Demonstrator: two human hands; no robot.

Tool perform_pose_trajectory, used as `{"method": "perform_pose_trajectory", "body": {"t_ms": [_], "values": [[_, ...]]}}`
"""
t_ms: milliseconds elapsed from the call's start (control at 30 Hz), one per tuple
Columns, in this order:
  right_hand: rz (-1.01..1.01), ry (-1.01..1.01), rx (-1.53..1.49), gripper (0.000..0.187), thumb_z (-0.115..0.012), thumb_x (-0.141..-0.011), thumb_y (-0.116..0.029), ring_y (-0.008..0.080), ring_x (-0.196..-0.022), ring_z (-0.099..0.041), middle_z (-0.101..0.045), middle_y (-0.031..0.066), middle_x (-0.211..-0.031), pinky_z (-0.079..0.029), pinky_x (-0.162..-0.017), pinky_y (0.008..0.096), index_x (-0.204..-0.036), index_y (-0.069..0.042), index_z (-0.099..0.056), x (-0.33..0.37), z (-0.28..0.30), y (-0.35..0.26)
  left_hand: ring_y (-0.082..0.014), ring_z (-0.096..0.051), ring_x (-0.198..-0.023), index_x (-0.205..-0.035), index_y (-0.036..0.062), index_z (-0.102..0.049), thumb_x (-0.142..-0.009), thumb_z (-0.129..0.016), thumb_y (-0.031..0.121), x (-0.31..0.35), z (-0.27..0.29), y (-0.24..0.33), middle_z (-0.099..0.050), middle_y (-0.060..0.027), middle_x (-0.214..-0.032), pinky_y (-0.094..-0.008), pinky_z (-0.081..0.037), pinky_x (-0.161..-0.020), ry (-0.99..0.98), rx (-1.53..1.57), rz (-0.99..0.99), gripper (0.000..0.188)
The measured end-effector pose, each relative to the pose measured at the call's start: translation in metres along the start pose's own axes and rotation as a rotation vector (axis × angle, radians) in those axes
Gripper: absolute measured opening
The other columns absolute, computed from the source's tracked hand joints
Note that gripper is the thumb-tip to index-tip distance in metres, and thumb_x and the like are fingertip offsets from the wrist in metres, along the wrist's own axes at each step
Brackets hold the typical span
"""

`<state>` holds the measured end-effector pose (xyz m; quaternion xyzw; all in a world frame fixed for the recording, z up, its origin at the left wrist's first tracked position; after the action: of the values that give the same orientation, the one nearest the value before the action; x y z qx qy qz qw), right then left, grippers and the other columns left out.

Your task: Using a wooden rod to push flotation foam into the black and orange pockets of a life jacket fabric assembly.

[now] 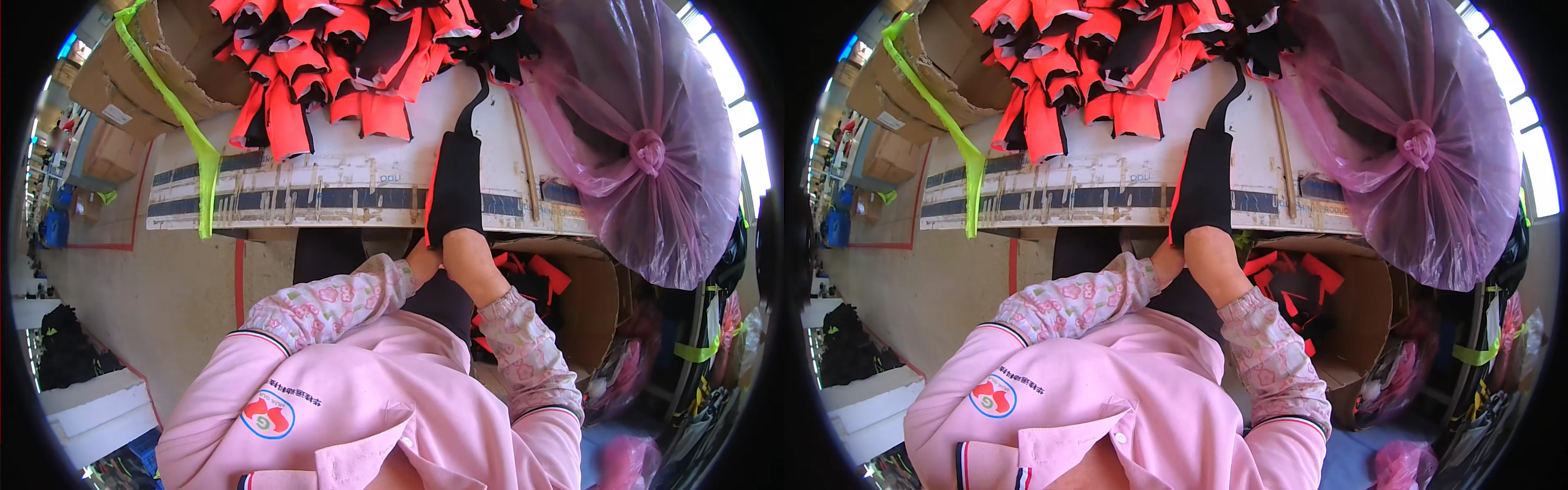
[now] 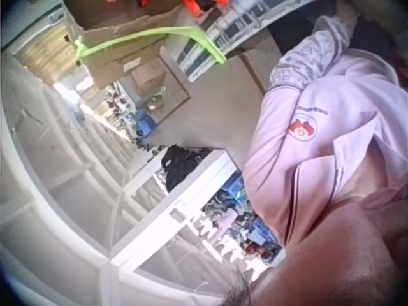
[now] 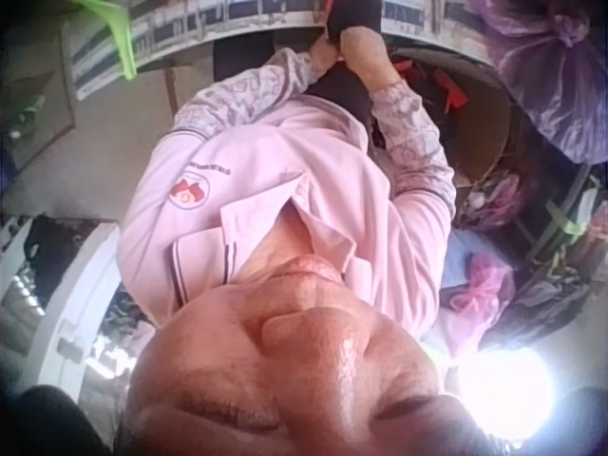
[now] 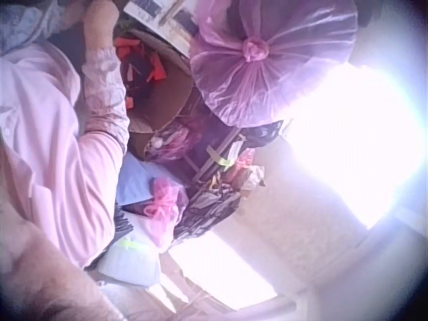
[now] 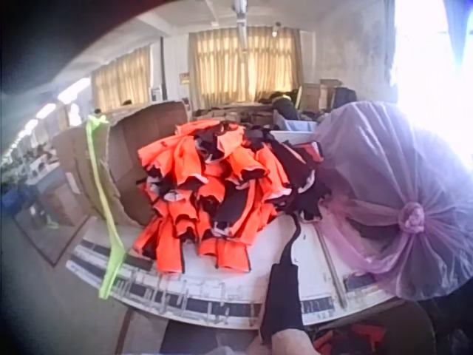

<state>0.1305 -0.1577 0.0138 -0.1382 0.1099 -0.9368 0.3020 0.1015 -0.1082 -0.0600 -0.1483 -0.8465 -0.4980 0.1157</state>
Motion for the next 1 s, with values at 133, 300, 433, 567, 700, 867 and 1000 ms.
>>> {"method": "perform_pose_trajectory", "body": {"t_ms": [133, 300, 433, 567, 700, 867, 1000], "values": [[0.018, 0.095, 0.011, 0.008, -0.057, -0.07, -0.01, 0.0319, -0.063, -0.061, -0.061, 0.0158, -0.066, -0.05, -0.059, 0.0399, -0.067, -0.005, -0.064, 0.009, -0.013, -0.007, -0.0144, -0.059, -0.074, -0.105, 0.004, -0.06, -0.086, -0.05, 0.009, -0.002, 0.018, -0.018, -0.064, -0.0049, -0.085, -0.0298, -0.047, -0.062, 0.162, 0.043, 0.04, 0.021], [-0.092, 0.103, 0.01, 0.011, -0.056, -0.07, -0.008, 0.0319, -0.065, -0.062, -0.061, 0.0161, -0.067, -0.05, -0.06, 0.0403, -0.063, -0.005, -0.064, 0.005, -0.015, -0.01, -0.0147, -0.059, -0.075, -0.112, 0.0023, -0.055, -0.087, -0.05, 0.01, -0.011, 0.021, 0.004, -0.063, -0.0048, -0.086, -0.0303, -0.046, -0.065, 0.175, -0.229, -0.508, 0.027], [-0.118, 0.026, 0.035, 0.013, -0.057, -0.072, -0.01, 0.0298, -0.072, -0.063, -0.064, 0.015, -0.074, -0.05, -0.066, 0.0408, -0.062, -0.005, -0.065, -0.004, -0.033, 0.004, -0.0148, -0.057, -0.059, -0.109, 0.0028, -0.055, -0.088, -0.049, 0.01, -0.003, 0.009, 0.032, -0.06, -0.0057, -0.07, -0.0298, -0.045, -0.052, 0.105, -0.567, -0.841, 0.023], [-0.149, -0.234, -0.014, 0.014, -0.061, -0.074, -0.017, 0.0305, -0.068, -0.063, -0.064, 0.013, -0.069, -0.05, -0.066, 0.0402, -0.064, -0.008, -0.066, -0.017, -0.062, 0.028, -0.0144, -0.048, -0.04, -0.102, 0.0044, -0.055, -0.088, -0.047, 0.01, -0.016, 0.013, -0.003, -0.055, -0.0069, -0.057, -0.0271, -0.036, -0.035, -0.041, -0.42, -0.042, 0.017], [-0.061, -0.014, -0.018, 0.018, -0.058, -0.08, -0.024, 0.0251, -0.088, -0.061, -0.065, 0.0108, -0.09, -0.047, -0.078, 0.0345, -0.084, -0.009, -0.067, -0.039, -0.116, 0.05, -0.012, -0.042, -0.035, -0.088, 0.0059, -0.057, -0.09, -0.045, 0.014, -0.018, 0.006, 0.005, -0.052, -0.0046, -0.053, -0.0258, -0.029, -0.031, -0.057, -0.393, -0.026, 0.015], [-0.056, 0.144, 0.271, 0.023, -0.046, -0.086, -0.02, 0.0195, -0.104, -0.053, -0.059, 0.0096, -0.108, -0.041, -0.089, 0.0312, -0.101, -0.01, -0.061, -0.079, -0.141, 0.05, -0.0121, -0.042, -0.033, -0.075, 0.0085, -0.056, -0.09, -0.045, 0.023, -0.02, 0.01, 0.0, -0.052, -0.0041, -0.05, -0.0259, -0.028, -0.031, -0.004, -0.386, 0.024, 0.024], [-0.113, 0.383, 0.58, 0.032, -0.037, -0.091, -0.017, 0.015, -0.117, -0.046, -0.054, 0.0087, -0.123, -0.035, -0.099, 0.0287, -0.115, -0.011, -0.057, -0.116, -0.147, 0.066, -0.0134, -0.044, -0.034, -0.076, 0.0082, -0.056, -0.089, -0.045, 0.024, -0.018, -0.001, -0.001, -0.052, -0.0048, -0.05, -0.0262, -0.03, -0.031, -0.041, -0.405, 0.038, 0.024]]}}
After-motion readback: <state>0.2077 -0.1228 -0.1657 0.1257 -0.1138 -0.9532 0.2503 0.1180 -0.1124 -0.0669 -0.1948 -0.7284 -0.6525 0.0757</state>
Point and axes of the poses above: each hand's wrist, its own x-axis away from the middle knuckle, its own z-axis out of the back of the hand, y = z × x, the point moved 7 cm from there along -x, towards the middle knuckle
